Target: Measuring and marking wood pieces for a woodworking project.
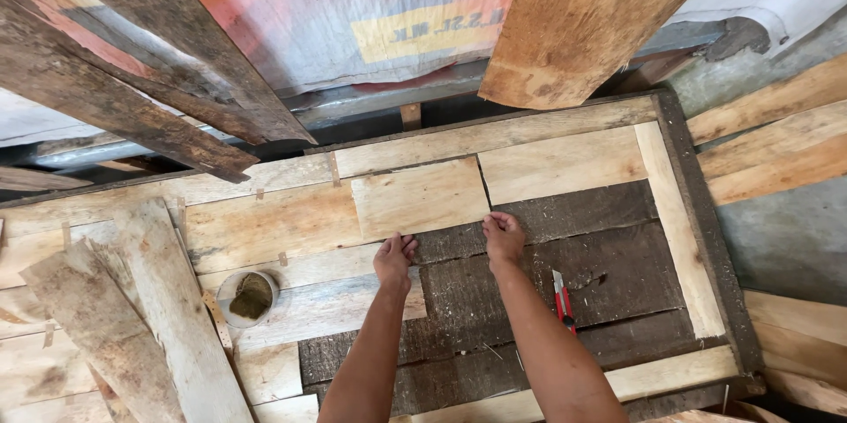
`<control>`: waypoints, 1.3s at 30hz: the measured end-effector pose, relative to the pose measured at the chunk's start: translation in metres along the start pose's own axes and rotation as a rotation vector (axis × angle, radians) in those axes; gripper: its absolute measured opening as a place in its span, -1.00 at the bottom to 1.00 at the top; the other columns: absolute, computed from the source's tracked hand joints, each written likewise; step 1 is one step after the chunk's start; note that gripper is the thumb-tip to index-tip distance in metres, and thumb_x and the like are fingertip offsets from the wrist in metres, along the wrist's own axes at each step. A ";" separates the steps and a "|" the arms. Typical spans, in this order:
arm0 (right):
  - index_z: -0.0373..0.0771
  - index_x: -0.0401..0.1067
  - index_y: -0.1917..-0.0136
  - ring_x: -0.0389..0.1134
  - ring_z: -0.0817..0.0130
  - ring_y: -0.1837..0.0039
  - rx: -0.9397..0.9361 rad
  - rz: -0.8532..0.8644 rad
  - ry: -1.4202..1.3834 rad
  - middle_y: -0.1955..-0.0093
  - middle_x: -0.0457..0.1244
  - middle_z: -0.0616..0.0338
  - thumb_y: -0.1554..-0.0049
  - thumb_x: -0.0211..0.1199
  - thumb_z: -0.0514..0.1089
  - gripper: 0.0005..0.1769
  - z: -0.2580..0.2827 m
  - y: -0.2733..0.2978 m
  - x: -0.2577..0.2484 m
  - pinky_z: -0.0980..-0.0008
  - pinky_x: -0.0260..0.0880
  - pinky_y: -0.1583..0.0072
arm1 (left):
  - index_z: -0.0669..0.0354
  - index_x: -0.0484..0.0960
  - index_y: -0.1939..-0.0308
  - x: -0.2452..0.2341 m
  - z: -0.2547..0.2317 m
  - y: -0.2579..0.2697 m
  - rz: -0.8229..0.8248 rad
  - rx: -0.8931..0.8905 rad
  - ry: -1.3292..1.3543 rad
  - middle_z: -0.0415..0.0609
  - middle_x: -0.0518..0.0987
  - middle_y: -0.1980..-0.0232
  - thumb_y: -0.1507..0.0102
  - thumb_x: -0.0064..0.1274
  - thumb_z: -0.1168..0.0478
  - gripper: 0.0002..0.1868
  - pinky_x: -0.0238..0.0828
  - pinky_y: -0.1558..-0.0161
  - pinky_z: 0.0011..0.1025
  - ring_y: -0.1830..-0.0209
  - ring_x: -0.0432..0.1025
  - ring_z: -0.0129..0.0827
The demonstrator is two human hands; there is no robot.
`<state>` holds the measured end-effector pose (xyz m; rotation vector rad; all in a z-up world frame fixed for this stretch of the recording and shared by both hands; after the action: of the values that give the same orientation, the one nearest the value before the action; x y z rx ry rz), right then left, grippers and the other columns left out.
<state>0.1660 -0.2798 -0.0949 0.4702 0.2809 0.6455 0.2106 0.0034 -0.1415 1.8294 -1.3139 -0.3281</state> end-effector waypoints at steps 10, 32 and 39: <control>-0.28 0.45 -0.09 0.43 0.45 0.04 0.016 -0.006 -0.039 0.05 0.37 0.19 -0.19 0.32 -0.28 -0.81 -0.009 -0.010 0.000 0.46 0.52 -0.01 | 0.30 0.62 0.00 0.004 -0.002 0.002 -0.021 -0.007 -0.027 0.00 0.72 0.12 -0.40 0.06 0.13 -0.72 0.46 0.31 -0.52 0.25 0.59 -0.40; -0.29 0.46 -0.05 0.45 0.40 0.02 0.046 -0.048 -0.044 0.03 0.38 0.15 -0.19 0.32 -0.28 -0.85 0.002 0.001 0.000 0.40 0.56 -0.04 | 0.34 0.61 0.02 0.004 0.002 -0.005 -0.009 -0.019 -0.029 0.07 0.73 0.06 -0.40 0.07 0.12 -0.71 0.44 0.31 -0.49 0.21 0.62 -0.32; -0.29 0.46 -0.05 0.44 0.40 0.01 0.053 -0.047 -0.056 0.03 0.38 0.15 -0.20 0.31 -0.28 -0.86 -0.003 -0.003 0.001 0.40 0.55 -0.04 | 0.31 0.64 -0.02 0.005 0.000 -0.002 -0.019 -0.032 -0.055 0.05 0.74 0.05 -0.39 0.06 0.11 -0.69 0.44 0.30 -0.50 0.20 0.62 -0.33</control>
<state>0.1672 -0.2804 -0.0991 0.5301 0.2562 0.5788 0.2139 -0.0007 -0.1421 1.8189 -1.3221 -0.4098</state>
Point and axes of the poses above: each hand's wrist, its own y-axis away from the middle knuckle, its own x-axis out of the palm, z = x × y, the point moved 7 cm from there along -y, towards the middle knuckle
